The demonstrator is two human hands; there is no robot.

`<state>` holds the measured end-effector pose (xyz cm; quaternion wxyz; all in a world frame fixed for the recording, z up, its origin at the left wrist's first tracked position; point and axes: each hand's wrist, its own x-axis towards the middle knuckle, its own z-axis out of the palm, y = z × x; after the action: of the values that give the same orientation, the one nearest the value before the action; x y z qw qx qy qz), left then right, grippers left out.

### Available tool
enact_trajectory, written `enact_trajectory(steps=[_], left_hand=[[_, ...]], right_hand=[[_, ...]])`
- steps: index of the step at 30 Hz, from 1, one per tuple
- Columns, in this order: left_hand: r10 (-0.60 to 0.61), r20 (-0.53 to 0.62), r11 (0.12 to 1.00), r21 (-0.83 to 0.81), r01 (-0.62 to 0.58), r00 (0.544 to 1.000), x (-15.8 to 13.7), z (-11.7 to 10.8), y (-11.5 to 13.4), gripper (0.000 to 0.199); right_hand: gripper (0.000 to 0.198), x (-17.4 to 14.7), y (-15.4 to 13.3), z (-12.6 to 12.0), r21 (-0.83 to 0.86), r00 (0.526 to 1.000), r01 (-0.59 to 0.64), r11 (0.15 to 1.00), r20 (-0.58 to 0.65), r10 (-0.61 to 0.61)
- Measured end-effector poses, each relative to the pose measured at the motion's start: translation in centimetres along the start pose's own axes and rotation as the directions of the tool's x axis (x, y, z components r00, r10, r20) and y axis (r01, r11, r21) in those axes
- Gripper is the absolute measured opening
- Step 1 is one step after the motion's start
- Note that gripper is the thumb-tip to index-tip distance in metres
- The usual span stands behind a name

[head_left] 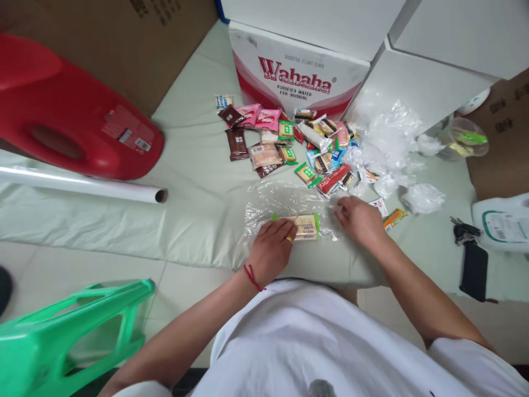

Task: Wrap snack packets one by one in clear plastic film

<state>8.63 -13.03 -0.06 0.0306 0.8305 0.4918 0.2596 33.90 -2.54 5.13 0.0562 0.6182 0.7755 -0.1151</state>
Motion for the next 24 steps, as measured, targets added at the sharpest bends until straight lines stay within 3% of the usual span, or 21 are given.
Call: enact_trajectory(steps=[2,4,6,11,13,17,20,24], left_hand=[[0.008,0.035,1.000,0.011,-0.008,0.999,0.0,0.9,-0.9,0.032],[0.025,0.039,1.000,0.013,-0.025,0.999,-0.1,1.1,-1.5,0.033],[0.036,0.038,0.999,0.023,-0.037,0.999,-0.2,0.9,-1.7,0.032],[0.040,0.057,0.999,0.018,-0.041,0.998,-0.4,0.9,-1.6,0.033],[0.023,0.071,1.000,0.002,-0.024,0.997,-0.5,1.1,-1.5,0.034],[-0.035,0.074,0.999,0.010,0.035,0.997,-0.6,1.1,-1.2,0.035],[-0.068,0.103,0.998,0.015,0.067,0.992,-0.5,0.9,-0.9,0.036],[-0.082,0.113,0.996,0.032,0.079,0.990,-0.3,1.0,-0.8,0.031]], right_hand=[[0.032,1.4,-2.2,-1.4,-0.026,0.986,0.139,0.990,-0.089,-0.141],[0.030,3.6,-4.7,-2.0,-0.032,0.938,0.335,0.942,-0.078,-0.337],[0.029,6.4,-7.1,-1.7,-0.063,0.893,0.447,0.892,-0.029,-0.449],[0.029,12.3,-9.6,0.3,-0.126,0.907,0.421,0.899,0.085,-0.413],[0.024,13.1,-9.2,0.1,-0.067,0.877,0.473,0.878,0.127,-0.463],[0.021,11.0,-7.8,-2.5,0.063,0.771,0.630,0.774,0.064,-0.633],[0.026,6.8,-7.1,-4.1,0.010,0.742,0.671,0.742,0.000,-0.671],[0.029,0.9,-6.9,-3.0,-0.059,0.644,0.765,0.642,0.047,-0.763]])
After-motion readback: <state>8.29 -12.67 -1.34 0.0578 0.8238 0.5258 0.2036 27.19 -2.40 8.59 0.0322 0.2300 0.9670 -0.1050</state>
